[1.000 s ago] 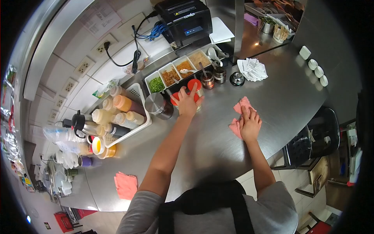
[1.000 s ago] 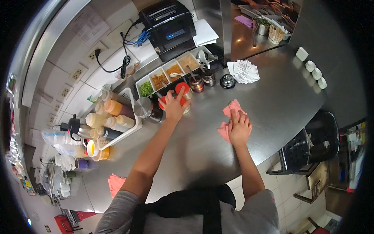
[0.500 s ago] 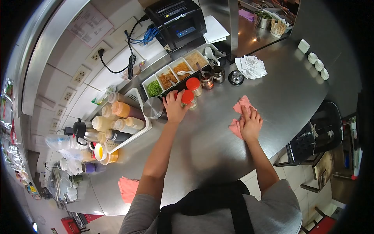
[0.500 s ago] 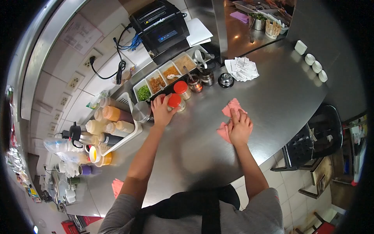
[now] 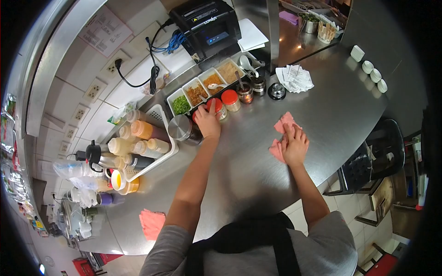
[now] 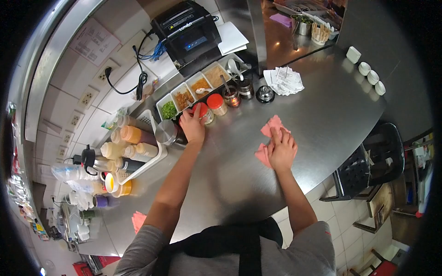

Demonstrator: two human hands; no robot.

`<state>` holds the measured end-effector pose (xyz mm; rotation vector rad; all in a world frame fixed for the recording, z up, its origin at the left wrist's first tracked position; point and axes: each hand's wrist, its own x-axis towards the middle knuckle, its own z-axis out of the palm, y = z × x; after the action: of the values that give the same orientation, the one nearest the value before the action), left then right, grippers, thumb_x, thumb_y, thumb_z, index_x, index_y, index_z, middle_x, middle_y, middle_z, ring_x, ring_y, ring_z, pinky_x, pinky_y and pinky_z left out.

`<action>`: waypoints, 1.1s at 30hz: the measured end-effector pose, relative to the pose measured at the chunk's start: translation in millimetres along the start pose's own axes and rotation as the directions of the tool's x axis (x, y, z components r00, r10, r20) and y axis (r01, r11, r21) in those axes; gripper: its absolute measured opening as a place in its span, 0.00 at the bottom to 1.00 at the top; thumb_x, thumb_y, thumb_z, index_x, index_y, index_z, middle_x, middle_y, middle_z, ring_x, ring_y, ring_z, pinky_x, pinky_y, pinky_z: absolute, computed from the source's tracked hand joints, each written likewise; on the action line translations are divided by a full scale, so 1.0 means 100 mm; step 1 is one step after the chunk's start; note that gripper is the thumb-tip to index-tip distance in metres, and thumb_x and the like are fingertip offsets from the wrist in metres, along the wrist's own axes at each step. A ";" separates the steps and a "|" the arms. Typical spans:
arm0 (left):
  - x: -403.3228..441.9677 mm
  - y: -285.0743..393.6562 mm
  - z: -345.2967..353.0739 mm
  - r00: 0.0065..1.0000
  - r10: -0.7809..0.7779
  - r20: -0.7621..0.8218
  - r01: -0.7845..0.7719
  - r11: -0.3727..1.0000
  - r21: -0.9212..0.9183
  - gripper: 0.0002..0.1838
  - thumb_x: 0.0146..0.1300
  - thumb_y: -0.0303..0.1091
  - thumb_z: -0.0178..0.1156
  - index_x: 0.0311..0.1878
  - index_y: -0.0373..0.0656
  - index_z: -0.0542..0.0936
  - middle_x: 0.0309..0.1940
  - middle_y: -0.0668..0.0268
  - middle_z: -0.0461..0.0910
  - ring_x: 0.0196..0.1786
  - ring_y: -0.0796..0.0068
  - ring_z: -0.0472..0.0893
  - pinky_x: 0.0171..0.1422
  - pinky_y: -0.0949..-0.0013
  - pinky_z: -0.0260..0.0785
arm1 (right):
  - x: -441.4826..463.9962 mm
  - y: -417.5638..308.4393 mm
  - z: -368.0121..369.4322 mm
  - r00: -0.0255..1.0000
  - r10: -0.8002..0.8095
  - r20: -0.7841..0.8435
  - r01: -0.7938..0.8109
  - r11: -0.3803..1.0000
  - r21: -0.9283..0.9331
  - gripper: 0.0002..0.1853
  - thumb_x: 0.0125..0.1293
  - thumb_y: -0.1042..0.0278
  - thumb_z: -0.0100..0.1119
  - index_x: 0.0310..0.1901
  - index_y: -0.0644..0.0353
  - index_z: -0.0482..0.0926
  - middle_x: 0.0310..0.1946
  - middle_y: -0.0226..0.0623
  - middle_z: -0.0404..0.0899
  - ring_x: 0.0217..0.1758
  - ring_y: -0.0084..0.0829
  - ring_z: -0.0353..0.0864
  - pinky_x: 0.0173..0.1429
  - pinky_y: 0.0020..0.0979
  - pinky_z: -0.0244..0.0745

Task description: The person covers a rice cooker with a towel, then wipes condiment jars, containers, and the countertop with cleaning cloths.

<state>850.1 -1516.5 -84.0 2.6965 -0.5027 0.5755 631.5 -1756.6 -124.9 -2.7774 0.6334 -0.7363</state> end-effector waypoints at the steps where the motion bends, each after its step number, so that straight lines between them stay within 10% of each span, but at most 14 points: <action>1: -0.03 0.03 0.01 1.000 -0.011 0.005 0.011 0.999 -0.034 0.38 0.54 0.35 0.71 0.71 0.56 0.71 0.56 0.60 0.69 0.57 0.55 0.70 0.63 0.47 0.61 | 0.00 0.00 0.01 1.000 -0.007 -0.007 0.007 1.000 -0.009 0.27 0.63 0.61 0.55 0.66 0.43 0.75 0.64 0.39 0.71 0.65 0.45 0.68 0.67 0.47 0.60; 8: -0.57 0.26 -0.56 0.990 0.140 -0.022 -0.142 0.984 -0.103 0.41 0.56 0.33 0.67 0.74 0.51 0.64 0.72 0.51 0.57 0.78 0.45 0.53 0.79 0.36 0.42 | 0.41 0.19 0.27 0.998 -0.055 -0.032 0.054 0.998 -0.036 0.24 0.66 0.57 0.54 0.64 0.41 0.75 0.64 0.35 0.71 0.66 0.45 0.68 0.68 0.48 0.60; 14: -0.50 -0.62 -0.99 0.948 -0.111 -0.299 0.136 0.989 0.063 0.33 0.61 0.49 0.65 0.69 0.54 0.73 0.71 0.51 0.63 0.77 0.46 0.56 0.78 0.36 0.43 | 0.38 -0.18 0.32 0.993 -0.120 0.007 0.120 0.992 -0.045 0.27 0.65 0.47 0.55 0.66 0.42 0.72 0.62 0.40 0.71 0.65 0.49 0.68 0.66 0.52 0.60; 21: -0.46 -0.85 -1.25 0.974 -0.205 0.094 0.200 0.978 0.061 0.31 0.56 0.59 0.67 0.60 0.55 0.83 0.67 0.48 0.71 0.70 0.44 0.67 0.73 0.40 0.54 | -0.88 -1.24 0.25 0.788 -0.615 0.023 0.558 0.730 0.396 0.26 0.61 0.53 0.58 0.62 0.42 0.74 0.60 0.36 0.73 0.60 0.44 0.71 0.58 0.50 0.66; 26: -0.40 -1.28 -1.05 0.989 -0.025 0.147 0.048 0.986 -0.159 0.29 0.56 0.44 0.72 0.64 0.56 0.80 0.70 0.43 0.67 0.63 0.46 0.76 0.62 0.56 0.71 | -0.51 -1.66 0.40 0.933 -0.273 0.235 0.088 0.805 0.587 0.18 0.66 0.65 0.56 0.58 0.47 0.78 0.51 0.39 0.79 0.52 0.44 0.78 0.55 0.43 0.73; 29: -0.36 -1.31 -1.12 0.972 -0.008 0.234 0.071 0.963 -0.261 0.30 0.57 0.37 0.72 0.65 0.56 0.78 0.71 0.43 0.64 0.62 0.46 0.77 0.59 0.60 0.74 | -0.24 -2.25 1.06 0.938 -0.021 0.346 -0.309 0.401 0.863 0.14 0.72 0.66 0.52 0.54 0.60 0.79 0.44 0.44 0.83 0.45 0.41 0.82 0.51 0.38 0.76; 31: -0.35 -1.32 -1.10 0.967 0.000 0.256 0.073 0.958 -0.277 0.30 0.57 0.35 0.71 0.66 0.56 0.78 0.72 0.43 0.63 0.64 0.46 0.76 0.59 0.60 0.74 | -0.25 -2.64 1.40 0.947 -0.103 0.304 -0.297 0.080 0.952 0.15 0.74 0.64 0.51 0.53 0.66 0.78 0.45 0.45 0.84 0.48 0.34 0.82 0.50 0.34 0.76; 33: -0.36 -1.41 -1.01 0.967 0.010 0.254 0.059 0.963 -0.263 0.31 0.57 0.36 0.71 0.66 0.56 0.77 0.73 0.43 0.61 0.67 0.45 0.74 0.63 0.58 0.72 | -0.38 -2.94 1.19 0.832 -0.251 0.495 -0.420 0.298 0.857 0.15 0.72 0.64 0.53 0.54 0.63 0.79 0.47 0.43 0.83 0.50 0.36 0.82 0.53 0.35 0.75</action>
<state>843.6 -1342.8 -47.6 2.5196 -0.5671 0.1398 765.9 -1468.4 -157.2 -1.5748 0.0869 -0.0919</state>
